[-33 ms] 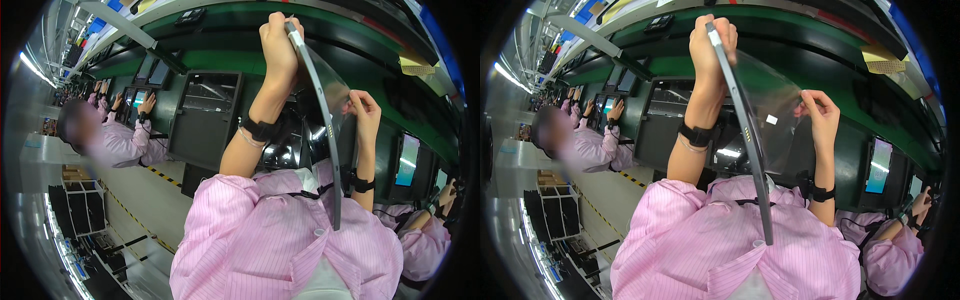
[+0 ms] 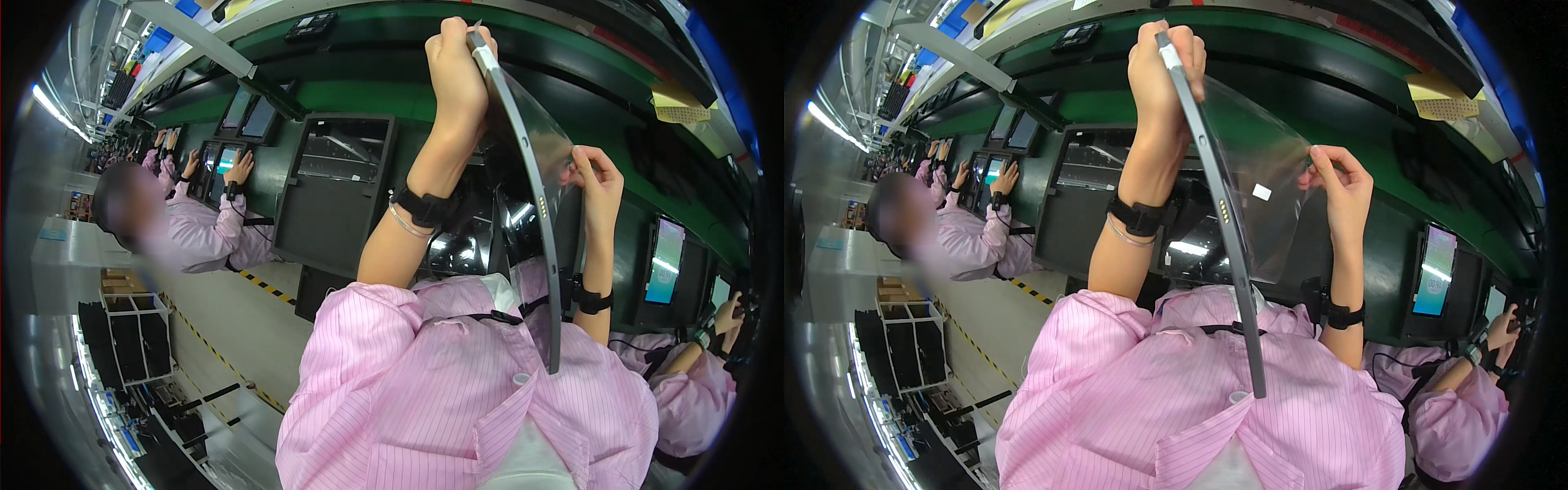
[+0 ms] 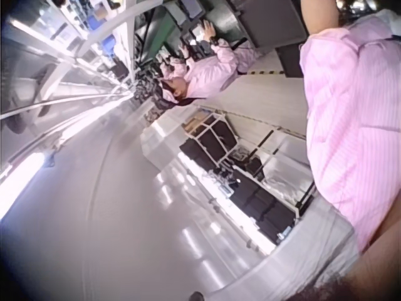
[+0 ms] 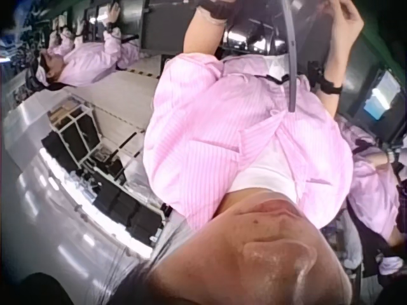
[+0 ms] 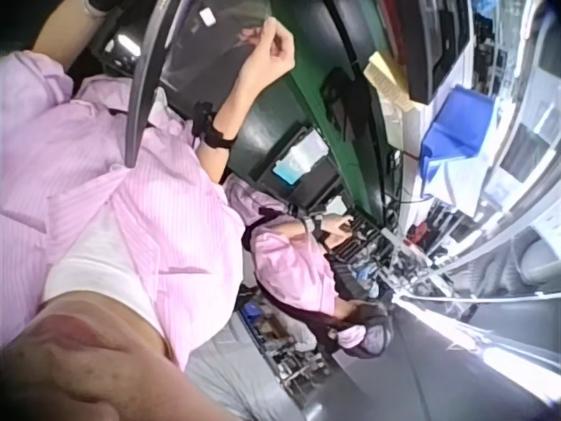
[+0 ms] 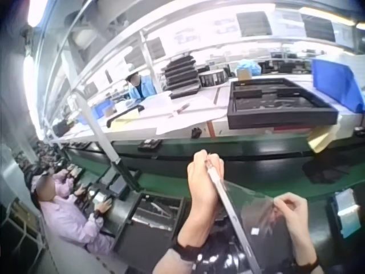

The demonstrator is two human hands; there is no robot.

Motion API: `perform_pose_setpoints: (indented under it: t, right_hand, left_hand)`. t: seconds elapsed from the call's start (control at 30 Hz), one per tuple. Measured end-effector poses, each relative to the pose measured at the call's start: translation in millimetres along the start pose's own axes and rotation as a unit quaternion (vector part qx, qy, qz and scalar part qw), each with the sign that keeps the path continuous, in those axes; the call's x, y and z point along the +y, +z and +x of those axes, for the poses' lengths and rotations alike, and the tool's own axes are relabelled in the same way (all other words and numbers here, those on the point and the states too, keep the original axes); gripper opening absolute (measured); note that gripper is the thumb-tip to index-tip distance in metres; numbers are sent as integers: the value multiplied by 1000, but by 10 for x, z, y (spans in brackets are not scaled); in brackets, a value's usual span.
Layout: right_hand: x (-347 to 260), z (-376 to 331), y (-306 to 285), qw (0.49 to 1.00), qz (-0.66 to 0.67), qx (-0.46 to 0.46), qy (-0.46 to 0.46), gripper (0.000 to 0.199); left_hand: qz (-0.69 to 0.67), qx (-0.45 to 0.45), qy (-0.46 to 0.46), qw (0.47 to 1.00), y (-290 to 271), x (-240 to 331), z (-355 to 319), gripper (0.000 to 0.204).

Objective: Picking up electronic tablets from an assembly line, removing protective plastic, and placing them into testing docks.

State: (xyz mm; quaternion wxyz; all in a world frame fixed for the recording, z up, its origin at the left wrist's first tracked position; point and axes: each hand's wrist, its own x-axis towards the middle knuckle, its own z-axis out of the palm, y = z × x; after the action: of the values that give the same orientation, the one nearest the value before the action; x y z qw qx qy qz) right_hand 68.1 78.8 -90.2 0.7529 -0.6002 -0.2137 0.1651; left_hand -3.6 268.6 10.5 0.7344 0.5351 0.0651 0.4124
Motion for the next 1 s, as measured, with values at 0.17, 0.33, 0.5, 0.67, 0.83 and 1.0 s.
perform_pose_setpoints:
  t: [0.17, 0.33, 0.5, 0.67, 0.83, 1.0]
  right_hand:
    - [-50, 5, -65, 1000, -8, -3, -7, 18]
    - [-91, -23, -52, 1000, -15, 3, -13, 18]
    - [-331, 96, -55, 998, -20, -54, -9, 19]
    - [-594, 482, 24, 973, -124, -183, -69, 22]
    - [-711, 611, 207, 977, -48, -208, 10, 17]
    - [-690, 611, 230, 976, -36, -214, 15, 17]
  left_hand:
    - [-6, 14, -14, 1000, -12, -71, 102, 44]
    - [-135, 0, -41, 990, -114, -251, 203, 41]
    - [-374, -395, 84, 835, -389, -434, 502, 34]
    - [-373, -517, 245, 730, -615, -557, 920, 23]
    - [-401, -559, 313, 655, -584, -488, 1070, 11]
    - [-413, -582, 317, 625, -387, -362, 1043, 5]
